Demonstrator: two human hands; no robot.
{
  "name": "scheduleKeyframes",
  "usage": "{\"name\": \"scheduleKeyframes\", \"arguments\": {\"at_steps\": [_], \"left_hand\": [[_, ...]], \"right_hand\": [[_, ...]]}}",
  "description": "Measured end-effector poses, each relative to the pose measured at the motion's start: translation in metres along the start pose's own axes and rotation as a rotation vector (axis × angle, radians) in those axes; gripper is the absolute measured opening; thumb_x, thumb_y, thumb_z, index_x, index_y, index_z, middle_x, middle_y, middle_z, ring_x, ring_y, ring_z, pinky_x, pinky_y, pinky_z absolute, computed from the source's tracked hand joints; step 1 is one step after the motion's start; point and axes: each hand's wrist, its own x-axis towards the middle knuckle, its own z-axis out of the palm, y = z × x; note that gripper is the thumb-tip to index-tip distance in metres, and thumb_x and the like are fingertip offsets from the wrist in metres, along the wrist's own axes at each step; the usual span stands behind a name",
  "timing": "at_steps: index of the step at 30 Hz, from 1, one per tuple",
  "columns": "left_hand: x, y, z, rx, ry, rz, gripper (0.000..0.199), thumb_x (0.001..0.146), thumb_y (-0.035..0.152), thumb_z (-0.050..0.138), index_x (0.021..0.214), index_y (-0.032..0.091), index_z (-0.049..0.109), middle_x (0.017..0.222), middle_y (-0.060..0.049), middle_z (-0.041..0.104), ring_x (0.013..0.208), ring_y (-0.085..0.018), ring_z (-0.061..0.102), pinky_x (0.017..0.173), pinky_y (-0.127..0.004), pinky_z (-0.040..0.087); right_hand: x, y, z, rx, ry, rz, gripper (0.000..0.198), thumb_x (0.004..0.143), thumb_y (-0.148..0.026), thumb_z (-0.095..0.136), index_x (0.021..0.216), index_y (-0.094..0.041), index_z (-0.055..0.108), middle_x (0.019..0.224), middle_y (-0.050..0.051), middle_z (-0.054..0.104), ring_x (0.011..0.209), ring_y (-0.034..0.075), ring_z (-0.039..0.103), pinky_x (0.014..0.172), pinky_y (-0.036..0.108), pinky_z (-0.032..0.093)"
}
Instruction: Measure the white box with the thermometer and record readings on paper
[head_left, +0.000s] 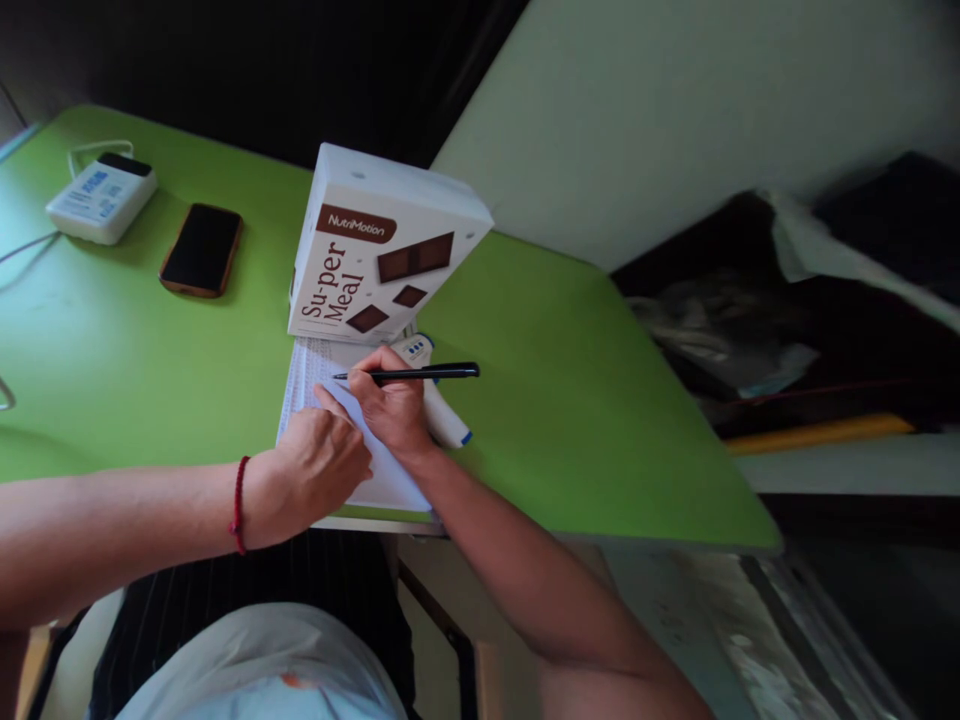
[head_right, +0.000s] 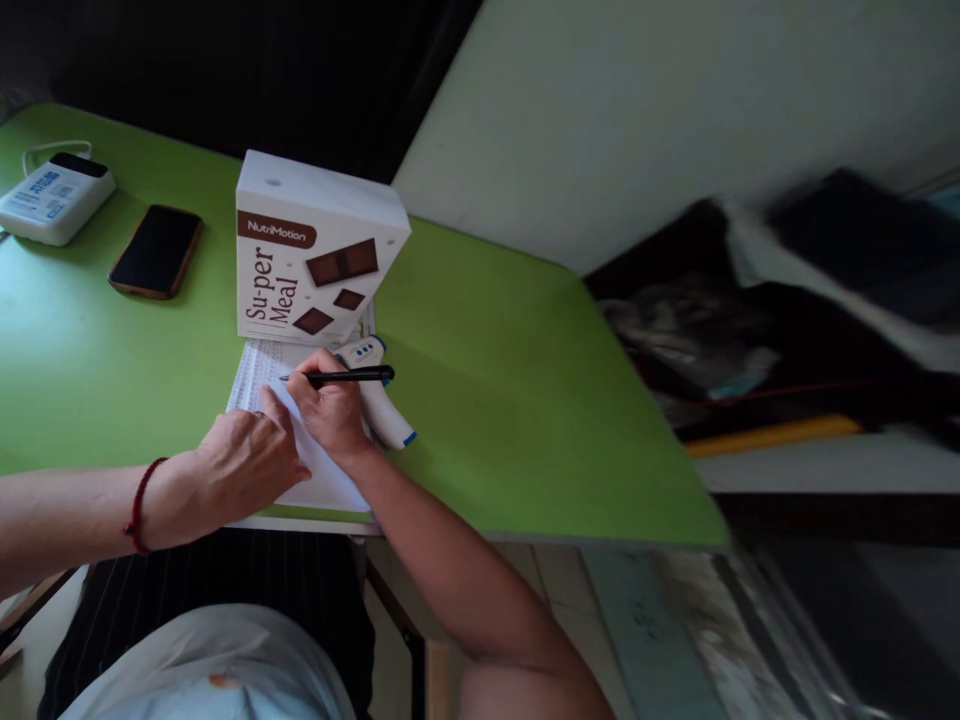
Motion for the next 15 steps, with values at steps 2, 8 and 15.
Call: {"name": "scheduleKeyframes", "arguments": {"at_steps": [2,8,15], "left_hand": [[-0.0001,0.0001,0.0010,0.012,0.020,0.003,0.046,0.110,0.042,0.063,0.118,0.003,0.086,0.123,-0.034,0.078,0.067,-0.028,0.079,0.049,-0.030,0.046],[0.0029,0.0016,0.0042,0.002,-0.015,-0.013,0.049,0.111,0.045,0.061,0.125,0.003,0.084,0.125,-0.035,0.077,0.066,-0.027,0.078,0.047,-0.029,0.044],[0.0001,0.0006,0.0002,-0.034,0.001,-0.014,0.049,0.110,0.042,0.063,0.123,0.000,0.083,0.121,-0.037,0.078,0.067,-0.028,0.078,0.050,-0.030,0.045]], "right_hand": [[0.0002,0.0005,0.0000,0.000,0.016,0.009,0.020,0.085,-0.031,0.057,0.067,-0.027,0.050,0.059,-0.006,0.051,0.058,0.014,0.047,0.059,0.028,0.044],[0.0005,-0.0006,0.0013,0.030,0.022,0.025,0.020,0.083,-0.032,0.058,0.065,-0.027,0.051,0.058,-0.006,0.052,0.058,0.014,0.047,0.059,0.029,0.044],[0.0008,-0.0028,0.0008,0.047,0.026,0.049,0.020,0.081,-0.034,0.059,0.064,-0.027,0.052,0.057,-0.005,0.053,0.057,0.015,0.047,0.059,0.029,0.044]]}}
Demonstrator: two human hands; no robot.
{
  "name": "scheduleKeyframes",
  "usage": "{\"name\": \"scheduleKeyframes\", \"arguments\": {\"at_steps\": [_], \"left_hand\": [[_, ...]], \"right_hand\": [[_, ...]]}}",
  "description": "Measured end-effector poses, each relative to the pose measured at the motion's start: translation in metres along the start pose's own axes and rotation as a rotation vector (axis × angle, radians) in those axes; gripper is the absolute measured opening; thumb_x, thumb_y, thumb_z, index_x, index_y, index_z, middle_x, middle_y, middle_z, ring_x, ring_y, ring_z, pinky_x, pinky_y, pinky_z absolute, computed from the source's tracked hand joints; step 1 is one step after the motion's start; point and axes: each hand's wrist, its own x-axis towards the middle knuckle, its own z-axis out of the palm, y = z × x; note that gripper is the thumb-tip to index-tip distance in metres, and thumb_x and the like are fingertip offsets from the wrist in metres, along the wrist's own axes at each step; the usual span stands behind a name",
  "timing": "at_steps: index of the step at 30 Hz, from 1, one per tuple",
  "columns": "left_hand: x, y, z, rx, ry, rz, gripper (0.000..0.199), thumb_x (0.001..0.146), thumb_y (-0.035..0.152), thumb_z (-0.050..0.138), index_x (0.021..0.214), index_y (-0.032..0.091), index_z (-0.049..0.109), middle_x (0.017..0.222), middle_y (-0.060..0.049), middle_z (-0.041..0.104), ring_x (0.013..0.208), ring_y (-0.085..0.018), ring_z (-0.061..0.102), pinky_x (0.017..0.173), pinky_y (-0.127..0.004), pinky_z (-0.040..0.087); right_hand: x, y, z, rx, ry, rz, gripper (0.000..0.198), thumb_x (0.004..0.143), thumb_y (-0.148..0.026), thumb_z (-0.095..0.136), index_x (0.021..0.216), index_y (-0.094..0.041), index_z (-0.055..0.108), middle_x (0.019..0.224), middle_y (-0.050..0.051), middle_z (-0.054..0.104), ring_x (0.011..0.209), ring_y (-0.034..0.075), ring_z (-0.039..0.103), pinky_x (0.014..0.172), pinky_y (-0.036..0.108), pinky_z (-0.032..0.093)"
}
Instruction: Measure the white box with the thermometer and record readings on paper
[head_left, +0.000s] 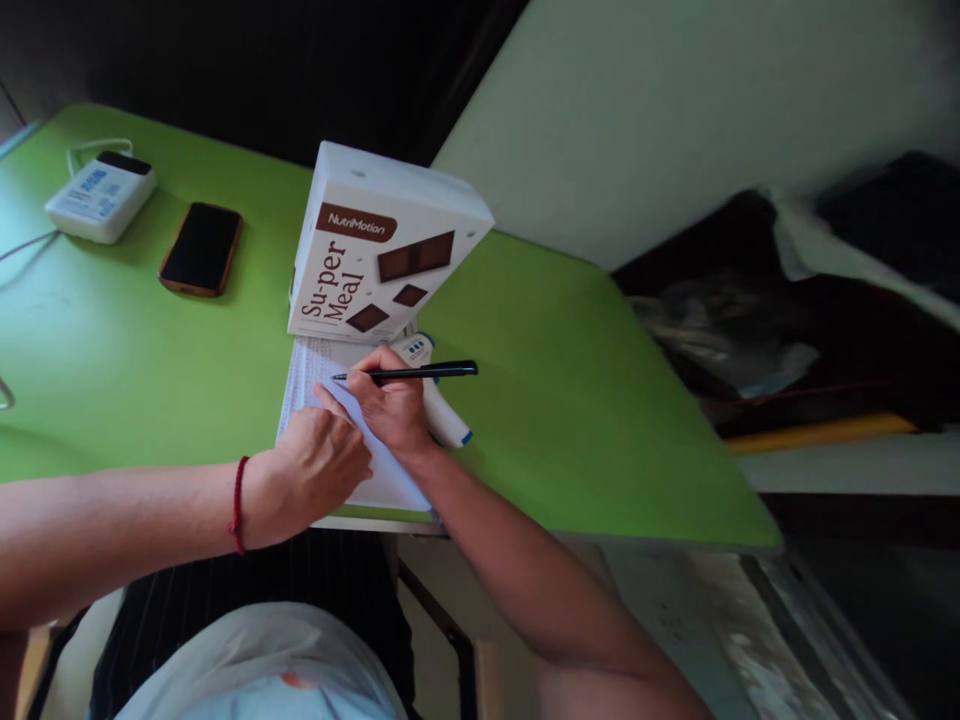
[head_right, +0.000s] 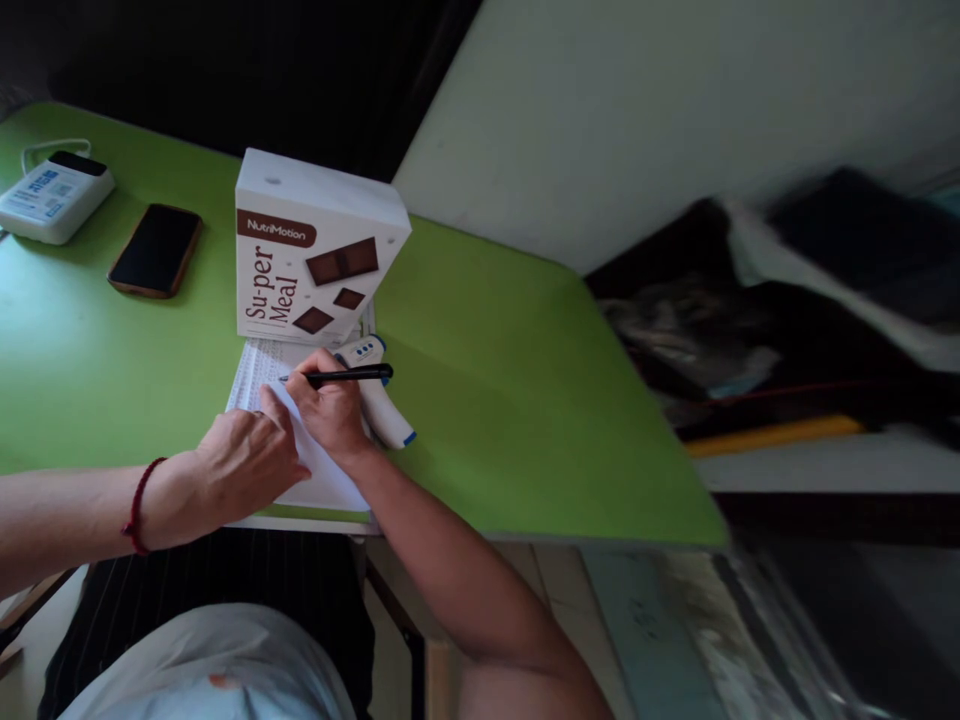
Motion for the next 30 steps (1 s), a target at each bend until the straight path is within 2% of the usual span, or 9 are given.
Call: {"name": "scheduleKeyframes", "arguments": {"at_steps": [9,12,18,23,30], "left_hand": [[0.000,-0.001,-0.005,0.015,-0.037,0.008,0.049,0.110,0.044,0.062,0.123,0.002,0.084,0.119,-0.036,0.079,0.066,-0.027,0.078,0.048,-0.029,0.044],[-0.001,-0.002,-0.004,0.014,-0.004,0.001,0.047,0.108,0.045,0.066,0.120,0.004,0.085,0.117,-0.034,0.080,0.067,-0.027,0.078,0.050,-0.029,0.045],[-0.002,-0.002,-0.005,0.025,0.006,0.031,0.044,0.110,0.041,0.063,0.118,0.005,0.086,0.126,-0.034,0.077,0.071,-0.028,0.079,0.051,-0.030,0.046],[-0.001,-0.001,-0.005,0.027,-0.021,0.005,0.048,0.110,0.043,0.062,0.119,0.003,0.085,0.118,-0.034,0.080,0.071,-0.028,0.079,0.050,-0.030,0.043],[-0.010,-0.002,0.002,0.056,0.141,0.012,0.044,0.107,0.042,0.069,0.111,0.001,0.086,0.118,-0.034,0.080,0.077,-0.029,0.080,0.059,-0.031,0.048]], "right_hand": [[0.000,0.002,0.000,-0.054,-0.005,0.010,0.019,0.082,-0.034,0.056,0.066,-0.027,0.049,0.058,-0.005,0.051,0.059,0.015,0.046,0.060,0.029,0.045],[0.000,0.002,-0.001,-0.057,-0.022,0.022,0.019,0.082,-0.034,0.057,0.067,-0.027,0.049,0.059,-0.005,0.052,0.060,0.015,0.047,0.062,0.029,0.046],[0.000,0.000,-0.001,-0.054,-0.025,0.024,0.019,0.082,-0.033,0.058,0.065,-0.027,0.049,0.058,-0.005,0.053,0.059,0.015,0.048,0.062,0.030,0.048],[0.000,0.002,-0.002,-0.077,-0.036,0.012,0.019,0.082,-0.033,0.058,0.066,-0.028,0.049,0.059,-0.005,0.052,0.061,0.016,0.048,0.062,0.029,0.047],[0.000,0.004,-0.001,-0.057,-0.004,-0.011,0.020,0.083,-0.034,0.057,0.067,-0.028,0.048,0.060,-0.005,0.049,0.060,0.015,0.047,0.061,0.029,0.047]]}}
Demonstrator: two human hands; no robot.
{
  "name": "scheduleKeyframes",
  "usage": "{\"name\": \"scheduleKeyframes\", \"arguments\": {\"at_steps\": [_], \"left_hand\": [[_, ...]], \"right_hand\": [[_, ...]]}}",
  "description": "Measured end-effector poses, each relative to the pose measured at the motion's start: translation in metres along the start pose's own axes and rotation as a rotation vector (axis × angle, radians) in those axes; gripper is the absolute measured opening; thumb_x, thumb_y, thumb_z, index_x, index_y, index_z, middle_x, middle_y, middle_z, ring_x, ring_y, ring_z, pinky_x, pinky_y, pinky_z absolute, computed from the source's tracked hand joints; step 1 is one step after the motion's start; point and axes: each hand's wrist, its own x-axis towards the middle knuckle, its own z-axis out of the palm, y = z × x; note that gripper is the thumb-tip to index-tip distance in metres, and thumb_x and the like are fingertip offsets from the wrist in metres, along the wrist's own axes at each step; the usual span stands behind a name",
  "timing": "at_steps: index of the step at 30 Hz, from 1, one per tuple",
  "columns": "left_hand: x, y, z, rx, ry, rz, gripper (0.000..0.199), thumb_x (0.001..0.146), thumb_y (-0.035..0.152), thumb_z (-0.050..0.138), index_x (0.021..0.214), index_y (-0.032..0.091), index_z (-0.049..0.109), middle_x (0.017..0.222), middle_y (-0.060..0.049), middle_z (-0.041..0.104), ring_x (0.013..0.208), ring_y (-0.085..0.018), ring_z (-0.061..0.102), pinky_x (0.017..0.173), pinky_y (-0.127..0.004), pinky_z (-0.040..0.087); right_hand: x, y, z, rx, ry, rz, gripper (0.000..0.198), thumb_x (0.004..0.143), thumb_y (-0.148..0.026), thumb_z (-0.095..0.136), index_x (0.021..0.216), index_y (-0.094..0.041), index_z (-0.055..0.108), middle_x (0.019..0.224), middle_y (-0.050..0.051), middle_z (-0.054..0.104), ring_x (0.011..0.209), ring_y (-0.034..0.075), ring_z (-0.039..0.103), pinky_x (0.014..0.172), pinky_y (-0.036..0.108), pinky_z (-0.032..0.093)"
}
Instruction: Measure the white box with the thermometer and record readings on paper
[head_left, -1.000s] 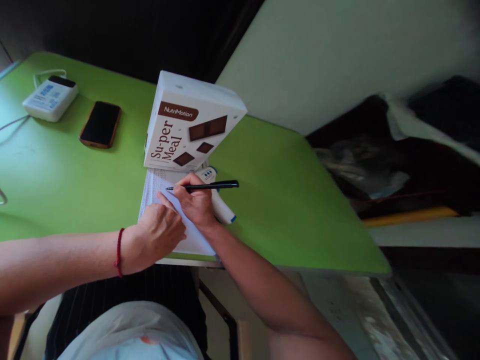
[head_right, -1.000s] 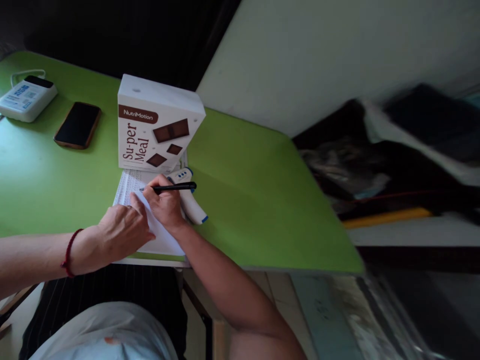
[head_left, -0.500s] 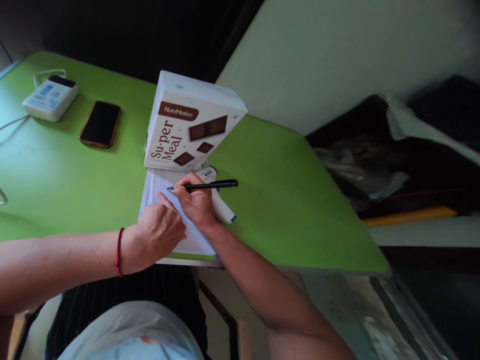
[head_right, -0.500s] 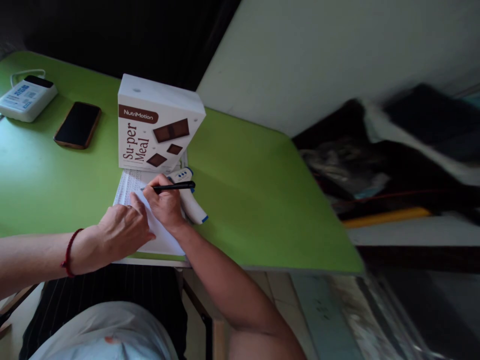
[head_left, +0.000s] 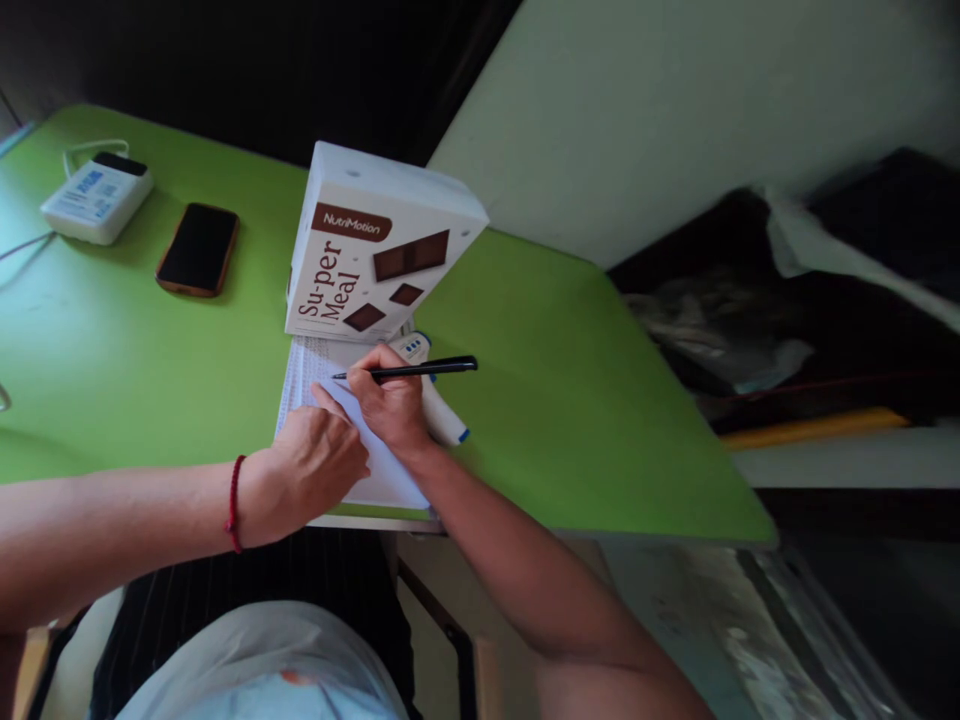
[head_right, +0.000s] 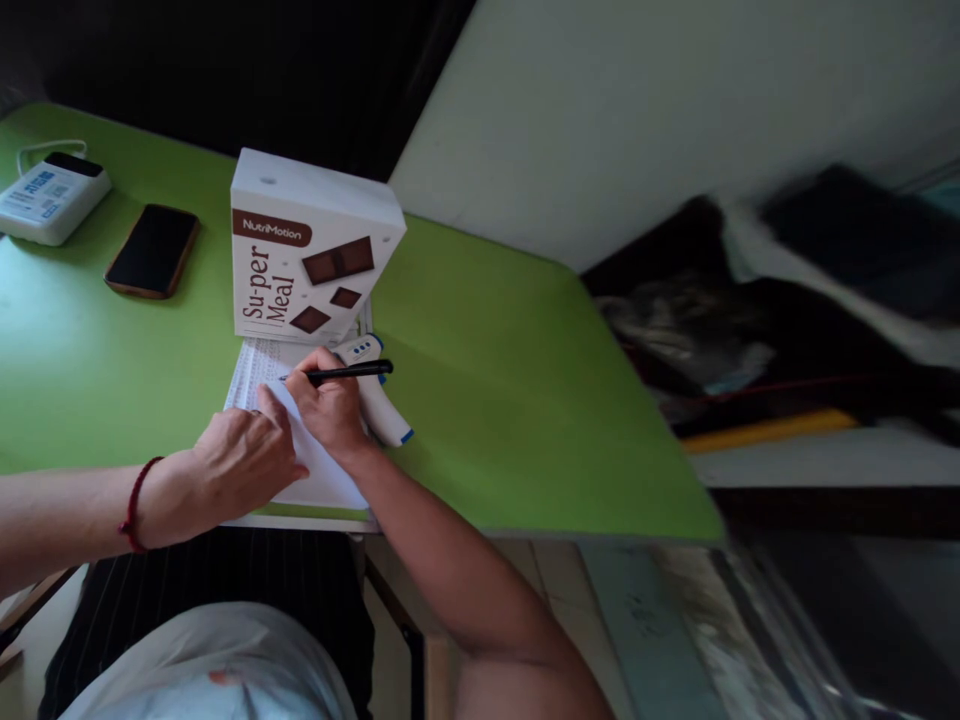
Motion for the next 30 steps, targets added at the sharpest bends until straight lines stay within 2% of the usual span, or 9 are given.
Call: {"name": "scheduleKeyframes", "arguments": {"at_steps": [6,16,24,28,30], "left_hand": [[-0.003,-0.002,0.000,0.006,0.039,0.004,0.041,0.107,0.041,0.069,0.109,0.004,0.087,0.119,-0.031,0.081,0.081,-0.028,0.080,0.062,-0.031,0.048],[0.002,0.002,0.003,-0.006,0.012,-0.018,0.042,0.106,0.043,0.069,0.109,0.005,0.088,0.113,-0.030,0.082,0.081,-0.029,0.079,0.059,-0.030,0.046],[0.006,-0.002,-0.007,-0.034,-0.122,0.008,0.042,0.109,0.040,0.064,0.114,0.005,0.087,0.117,-0.033,0.081,0.082,-0.030,0.081,0.058,-0.030,0.048],[0.004,0.002,0.000,-0.090,-0.042,-0.042,0.040,0.103,0.039,0.074,0.112,0.003,0.087,0.115,-0.034,0.081,0.071,-0.027,0.077,0.057,-0.031,0.048],[0.006,-0.003,0.001,-0.128,-0.001,-0.049,0.031,0.101,0.033,0.075,0.101,0.006,0.088,0.101,-0.028,0.083,0.067,-0.025,0.074,0.057,-0.030,0.047]], "right_hand": [[0.000,0.000,0.002,0.015,-0.011,0.041,0.021,0.084,-0.037,0.058,0.067,-0.027,0.049,0.060,-0.005,0.052,0.060,0.015,0.048,0.062,0.029,0.047],[0.000,0.001,0.001,0.025,-0.037,0.066,0.020,0.082,-0.035,0.060,0.067,-0.027,0.050,0.060,-0.005,0.054,0.061,0.016,0.050,0.065,0.031,0.049],[0.000,-0.001,0.002,0.037,-0.020,0.048,0.019,0.081,-0.035,0.059,0.066,-0.027,0.051,0.059,-0.005,0.052,0.059,0.015,0.047,0.061,0.029,0.046],[0.000,0.001,0.000,0.036,-0.001,0.019,0.021,0.086,-0.036,0.059,0.070,-0.028,0.049,0.061,-0.005,0.051,0.060,0.016,0.048,0.061,0.030,0.047],[0.002,0.001,-0.004,0.019,0.021,-0.031,0.020,0.090,-0.038,0.059,0.074,-0.028,0.051,0.064,-0.004,0.053,0.061,0.016,0.049,0.061,0.031,0.048]]}}
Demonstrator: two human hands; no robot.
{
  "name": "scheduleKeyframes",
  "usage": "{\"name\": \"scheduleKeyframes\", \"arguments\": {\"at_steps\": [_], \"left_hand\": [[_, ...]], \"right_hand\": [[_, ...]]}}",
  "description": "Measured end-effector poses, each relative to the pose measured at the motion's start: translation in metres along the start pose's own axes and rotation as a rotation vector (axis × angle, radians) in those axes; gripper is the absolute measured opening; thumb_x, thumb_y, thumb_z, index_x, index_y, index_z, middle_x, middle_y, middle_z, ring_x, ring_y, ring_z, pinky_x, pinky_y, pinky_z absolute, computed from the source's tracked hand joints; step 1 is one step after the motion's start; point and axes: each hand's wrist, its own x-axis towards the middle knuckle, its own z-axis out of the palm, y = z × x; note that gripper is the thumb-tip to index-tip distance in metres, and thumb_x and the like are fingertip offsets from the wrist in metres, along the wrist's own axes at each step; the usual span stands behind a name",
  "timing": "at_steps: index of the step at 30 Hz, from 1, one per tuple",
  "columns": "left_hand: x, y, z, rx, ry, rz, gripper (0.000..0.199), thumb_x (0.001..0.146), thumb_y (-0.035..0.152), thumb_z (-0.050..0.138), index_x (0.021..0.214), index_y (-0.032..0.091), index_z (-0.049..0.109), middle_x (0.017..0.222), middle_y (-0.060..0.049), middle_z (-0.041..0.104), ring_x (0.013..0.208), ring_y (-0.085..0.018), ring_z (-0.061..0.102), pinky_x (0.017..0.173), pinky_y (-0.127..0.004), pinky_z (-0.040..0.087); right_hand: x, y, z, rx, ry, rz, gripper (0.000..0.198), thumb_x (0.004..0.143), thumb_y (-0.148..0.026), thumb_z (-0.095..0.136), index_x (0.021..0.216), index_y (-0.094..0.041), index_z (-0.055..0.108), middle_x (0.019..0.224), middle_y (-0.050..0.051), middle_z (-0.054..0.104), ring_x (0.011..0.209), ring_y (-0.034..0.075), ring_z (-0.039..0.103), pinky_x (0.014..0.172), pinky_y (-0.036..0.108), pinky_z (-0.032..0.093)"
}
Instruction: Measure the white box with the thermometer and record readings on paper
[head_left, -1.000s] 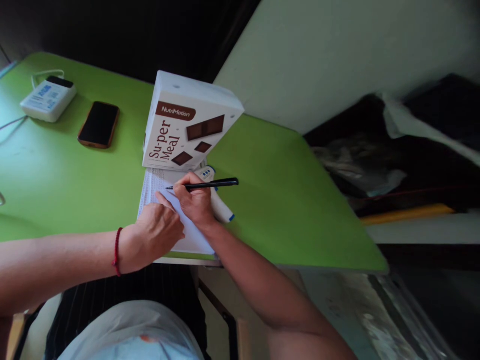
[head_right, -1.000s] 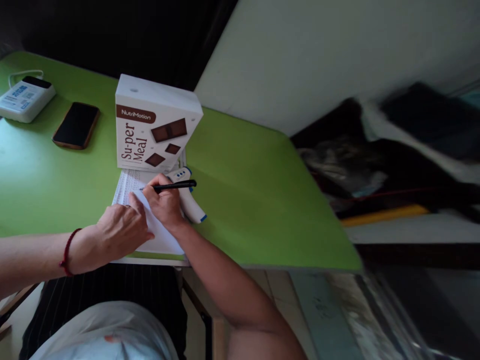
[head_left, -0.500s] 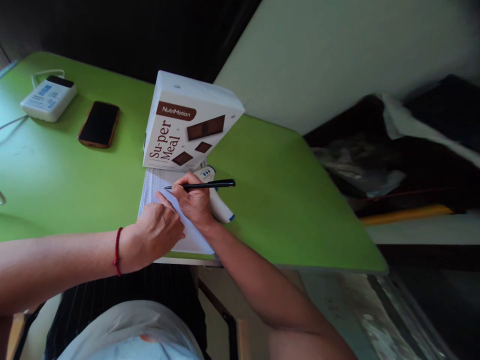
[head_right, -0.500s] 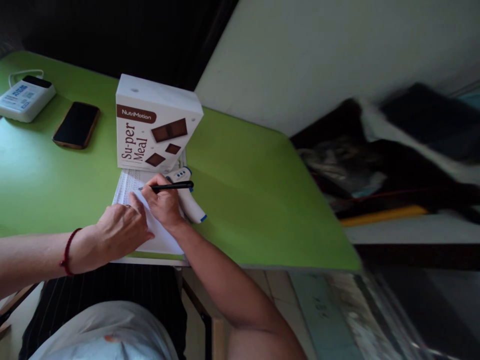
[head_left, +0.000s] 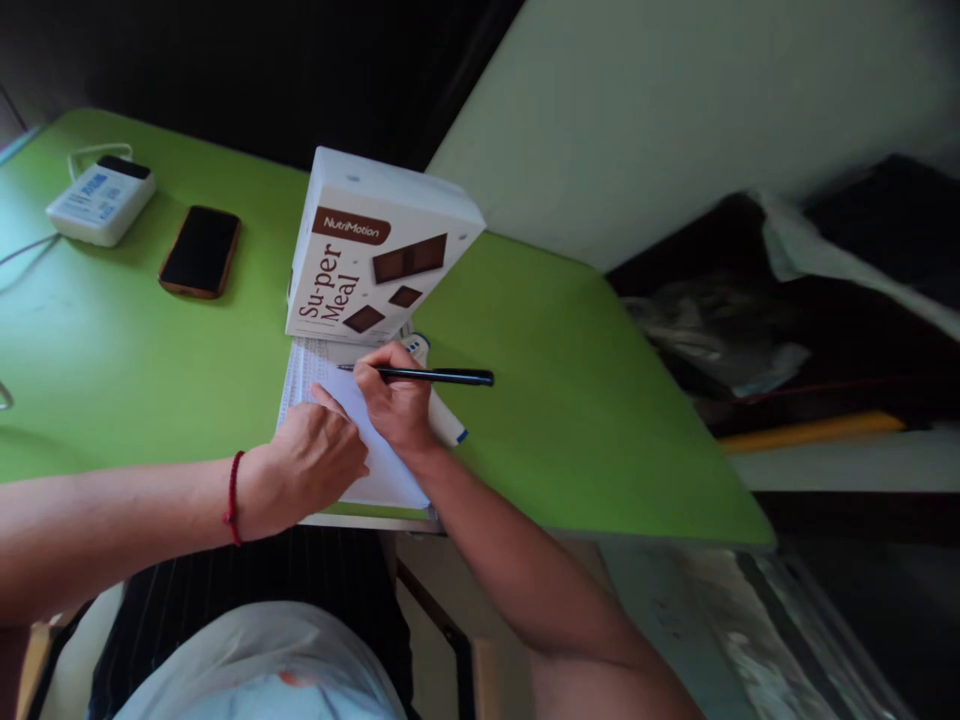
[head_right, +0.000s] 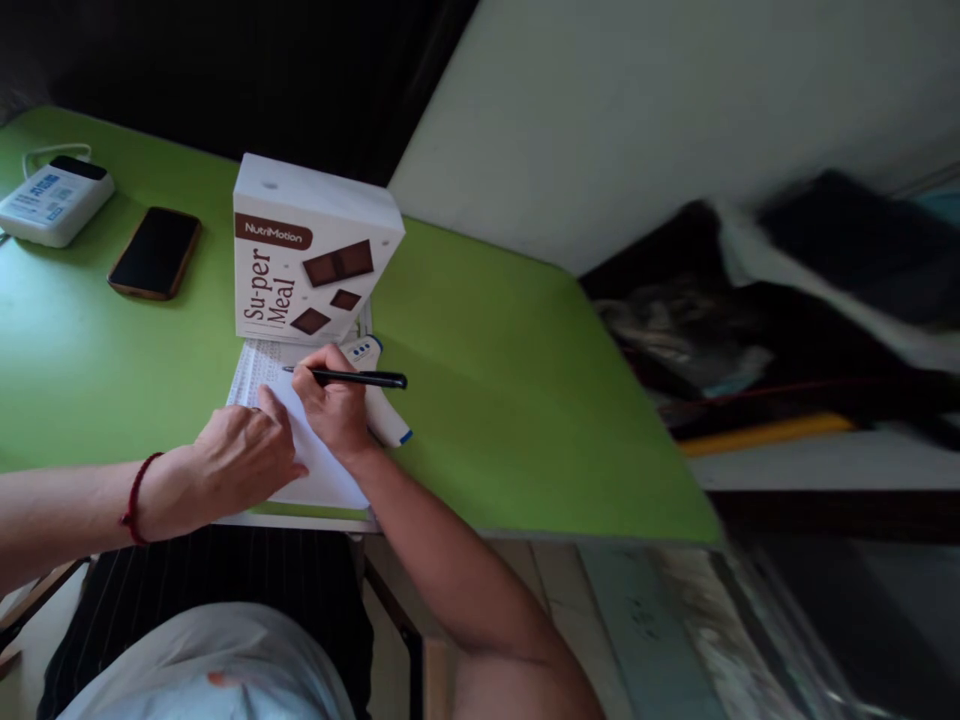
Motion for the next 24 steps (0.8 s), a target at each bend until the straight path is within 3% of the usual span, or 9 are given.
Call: {"name": "scheduleKeyframes", "arguments": {"at_steps": [3,4,8,11,13,15,19,22,24], "left_hand": [[0.013,-0.027,-0.010,-0.104,-0.067,-0.048,0.034,0.101,0.023,0.061,0.078,0.011,0.083,0.071,-0.015,0.075,0.064,-0.023,0.070,0.060,-0.030,0.046],[0.018,-0.040,-0.016,-0.138,-0.079,-0.116,0.039,0.102,0.024,0.053,0.079,0.012,0.082,0.070,-0.014,0.073,0.066,-0.024,0.071,0.062,-0.031,0.047],[0.034,-0.099,-0.031,-0.195,-0.131,-0.523,0.044,0.100,0.030,0.043,0.094,0.008,0.080,0.080,-0.017,0.073,0.084,-0.031,0.075,0.076,-0.038,0.053],[0.038,-0.127,-0.018,-0.217,-0.182,-0.658,0.040,0.098,0.038,0.052,0.108,0.008,0.077,0.104,-0.020,0.076,0.107,-0.038,0.074,0.091,-0.045,0.056],[0.038,-0.135,0.001,-0.299,-0.111,-0.628,0.050,0.096,0.040,0.061,0.131,0.005,0.067,0.124,-0.023,0.073,0.115,-0.038,0.071,0.096,-0.046,0.057],[0.040,-0.138,0.023,-0.416,0.036,-0.480,0.059,0.098,0.033,0.063,0.147,0.002,0.053,0.134,-0.024,0.068,0.123,-0.033,0.066,0.101,-0.042,0.056],[0.048,-0.146,0.060,-0.667,0.277,-0.329,0.084,0.082,0.018,0.080,0.154,0.001,0.040,0.154,-0.026,0.056,0.145,-0.034,0.054,0.122,-0.043,0.047],[0.054,-0.157,0.078,-0.896,0.379,-0.301,0.088,0.082,0.022,0.081,0.156,0.003,0.037,0.153,-0.026,0.058,0.139,-0.034,0.061,0.118,-0.049,0.052],[0.056,-0.165,0.087,-1.017,0.423,-0.270,0.090,0.080,0.027,0.084,0.155,0.007,0.039,0.150,-0.024,0.062,0.134,-0.034,0.065,0.114,-0.051,0.055]], "right_hand": [[0.006,-0.002,-0.013,-0.090,-0.013,-0.143,0.012,0.095,-0.038,0.059,0.089,-0.028,0.063,0.077,0.000,0.065,0.071,0.019,0.060,0.071,0.034,0.054],[0.008,-0.002,-0.018,-0.135,-0.038,-0.204,0.011,0.097,-0.037,0.059,0.094,-0.028,0.066,0.084,0.002,0.069,0.078,0.020,0.064,0.076,0.036,0.056],[0.017,0.003,-0.038,-0.345,-0.212,-0.429,0.023,0.103,-0.022,0.052,0.107,-0.027,0.074,0.098,0.007,0.072,0.092,0.023,0.070,0.085,0.039,0.056],[0.017,0.005,-0.041,-0.558,-0.333,-0.499,0.037,0.100,-0.005,0.046,0.106,-0.024,0.077,0.096,0.008,0.070,0.090,0.024,0.067,0.082,0.039,0.052],[0.014,0.002,-0.037,-0.690,-0.396,-0.528,0.040,0.098,0.000,0.046,0.101,-0.023,0.079,0.094,0.009,0.071,0.092,0.025,0.063,0.085,0.040,0.050],[0.011,-0.003,-0.031,-0.762,-0.456,-0.570,0.036,0.099,-0.001,0.050,0.097,-0.023,0.079,0.094,0.009,0.072,0.095,0.026,0.061,0.087,0.042,0.048],[0.014,-0.005,-0.036,-0.730,-0.472,-0.597,0.033,0.096,-0.002,0.059,0.104,-0.025,0.081,0.095,0.008,0.073,0.099,0.026,0.059,0.091,0.044,0.047],[0.022,-0.004,-0.056,-0.748,-0.349,-0.432,0.021,0.089,-0.014,0.077,0.108,-0.023,0.079,0.105,0.011,0.075,0.102,0.029,0.062,0.087,0.044,0.050],[0.027,-0.008,-0.069,-0.861,-0.326,-0.181,0.034,0.079,-0.031,0.090,0.108,-0.019,0.077,0.110,0.016,0.075,0.099,0.032,0.066,0.080,0.042,0.053]]}}
